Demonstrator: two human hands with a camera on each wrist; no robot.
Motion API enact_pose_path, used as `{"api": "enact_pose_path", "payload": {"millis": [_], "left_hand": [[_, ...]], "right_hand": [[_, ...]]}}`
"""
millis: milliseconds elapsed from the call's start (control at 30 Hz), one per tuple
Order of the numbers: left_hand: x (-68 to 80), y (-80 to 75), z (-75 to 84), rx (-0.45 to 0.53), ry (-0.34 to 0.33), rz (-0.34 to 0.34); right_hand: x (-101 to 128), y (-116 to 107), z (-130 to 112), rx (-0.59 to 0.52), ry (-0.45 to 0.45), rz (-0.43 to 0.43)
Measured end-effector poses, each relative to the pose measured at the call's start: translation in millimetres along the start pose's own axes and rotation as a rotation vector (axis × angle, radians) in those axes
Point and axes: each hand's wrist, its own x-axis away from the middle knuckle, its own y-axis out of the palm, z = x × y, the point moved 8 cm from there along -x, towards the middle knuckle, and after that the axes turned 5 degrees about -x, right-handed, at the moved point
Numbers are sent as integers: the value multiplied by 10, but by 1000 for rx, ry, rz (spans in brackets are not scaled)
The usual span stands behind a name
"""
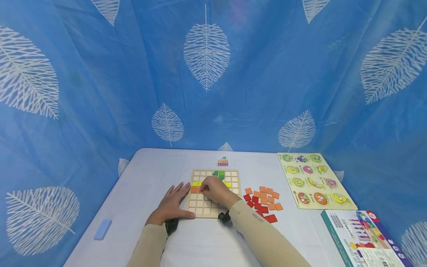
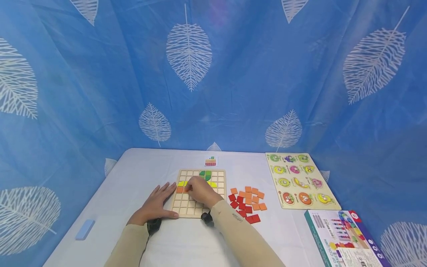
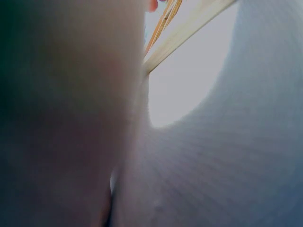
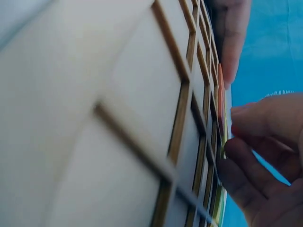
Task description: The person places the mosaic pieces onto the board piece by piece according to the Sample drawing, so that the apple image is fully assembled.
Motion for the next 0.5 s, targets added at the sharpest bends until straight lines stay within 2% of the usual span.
{"api": "enact_pose_path", "payload": {"millis": [167, 267, 500], "left_hand": [[-14, 5, 9, -13, -1, -1], [-16, -2, 14, -13, -5, 3], [-12, -7, 4, -7, -11, 12]], "right_hand": [[137, -174, 92, -20, 0, 37], [252, -360, 218, -42, 37, 66], [603, -853, 708, -15, 166, 159]]}}
